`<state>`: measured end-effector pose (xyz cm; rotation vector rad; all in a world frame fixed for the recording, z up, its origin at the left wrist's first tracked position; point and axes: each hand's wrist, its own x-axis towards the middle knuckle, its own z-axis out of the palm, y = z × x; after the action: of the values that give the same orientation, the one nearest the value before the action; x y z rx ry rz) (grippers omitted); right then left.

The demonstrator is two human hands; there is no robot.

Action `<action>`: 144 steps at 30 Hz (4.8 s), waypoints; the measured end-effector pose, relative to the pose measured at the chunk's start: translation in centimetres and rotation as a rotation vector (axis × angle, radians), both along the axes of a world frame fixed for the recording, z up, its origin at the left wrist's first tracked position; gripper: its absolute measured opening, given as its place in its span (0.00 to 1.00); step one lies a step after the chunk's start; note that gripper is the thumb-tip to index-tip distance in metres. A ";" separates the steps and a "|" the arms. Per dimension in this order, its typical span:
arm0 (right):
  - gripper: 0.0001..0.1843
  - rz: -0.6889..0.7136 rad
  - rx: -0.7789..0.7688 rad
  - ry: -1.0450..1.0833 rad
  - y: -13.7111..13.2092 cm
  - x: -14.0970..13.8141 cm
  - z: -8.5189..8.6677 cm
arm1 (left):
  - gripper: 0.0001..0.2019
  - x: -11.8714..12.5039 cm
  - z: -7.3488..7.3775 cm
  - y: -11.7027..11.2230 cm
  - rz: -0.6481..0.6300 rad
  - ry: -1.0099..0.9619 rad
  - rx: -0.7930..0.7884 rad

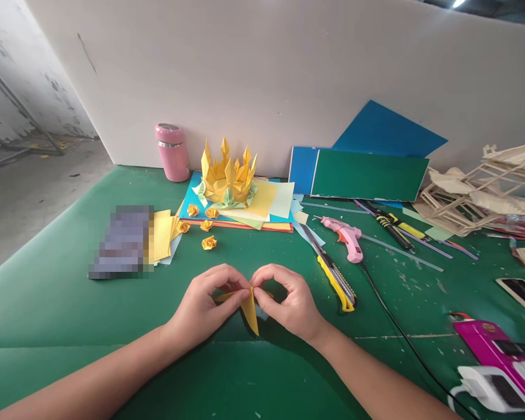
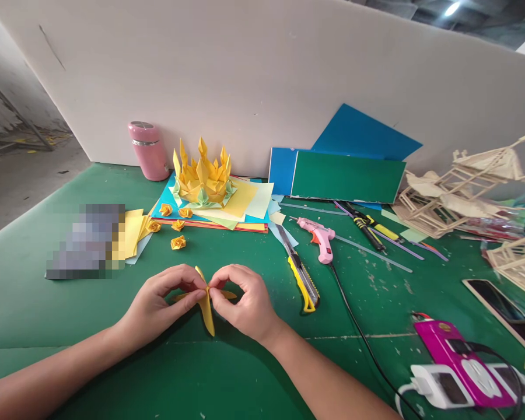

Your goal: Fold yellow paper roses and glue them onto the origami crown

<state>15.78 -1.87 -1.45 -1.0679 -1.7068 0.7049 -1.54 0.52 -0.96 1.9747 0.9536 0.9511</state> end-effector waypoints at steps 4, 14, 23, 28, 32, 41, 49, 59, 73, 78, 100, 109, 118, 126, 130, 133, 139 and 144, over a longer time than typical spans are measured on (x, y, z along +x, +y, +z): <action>0.05 0.028 0.001 -0.014 0.0 0.0 0.2 | 0.05 0.0 0.3 0.0 -0.020 -0.030 0.002; 0.05 0.069 -0.027 0.007 0.1 0.1 0.4 | 0.06 0.1 0.3 -0.2 -0.047 -0.074 -0.082; 0.07 0.120 0.023 -0.023 -0.1 -0.1 0.3 | 0.05 0.1 0.2 -0.2 -0.083 -0.028 -0.067; 0.07 0.061 0.044 -0.019 0.0 0.0 0.4 | 0.03 0.1 -0.1 0.0 -0.069 -0.082 -0.107; 0.07 0.036 0.037 -0.014 0.0 0.0 0.4 | 0.04 0.1 -0.2 0.1 -0.079 -0.070 -0.110; 0.02 0.098 -0.038 0.024 0.1 0.3 0.4 | 0.03 -0.3 -0.3 0.1 0.068 0.088 0.071; 0.02 0.078 -0.156 0.073 0.2 0.2 0.2 | 0.04 -0.3 0.0 0.3 0.089 0.086 0.125; 0.03 0.051 -0.201 0.115 0.2 0.2 0.2 | 0.05 0.2 0.0 -0.1 0.027 0.048 -0.059; 0.07 0.083 -0.157 0.121 0.0 -0.1 0.3 | 0.07 0.3 0.1 -0.3 0.007 0.104 -0.225; 0.08 0.085 -0.296 0.179 0.1 0.0 0.0 | 0.11 0.3 -0.2 -0.2 0.052 -0.047 -0.415; 0.10 -0.076 -0.194 0.073 0.2 0.0 -0.1 | 0.12 0.4 -0.6 0.1 0.083 -0.242 -0.583; 0.15 -0.029 -0.447 0.200 0.6 0.2 -0.2 | 0.08 0.3 -0.3 0.1 0.039 -0.234 -0.517; 0.17 0.016 -0.490 0.223 0.9 0.5 -0.5 | 0.12 0.4 0.8 0.4 0.124 -0.146 -0.628; 0.16 0.047 -0.570 0.368 1.1 0.8 -0.3 | 0.20 0.0 0.5 0.6 0.079 -0.212 -0.784; 0.14 0.051 -0.608 0.431 1.1 0.9 -0.1 | 0.18 -0.1 0.6 0.7 0.089 -0.173 -0.713; 0.14 0.055 -0.613 0.460 1.2 1.0 -0.3 | 0.18 -0.2 0.6 0.8 0.094 -0.160 -0.712; 0.14 0.050 -0.604 0.515 1.4 1.2 -0.6 | 0.20 -0.3 0.4 0.7 0.103 -0.216 -0.787; 0.15 0.118 -0.579 0.467 1.3 1.3 -0.5 | 0.22 -0.2 0.7 0.6 0.110 -0.302 -0.828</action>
<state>17.05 -0.58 -1.93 -1.0734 -1.1891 1.4585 -1.73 1.12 -0.26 1.0646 1.0599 0.7141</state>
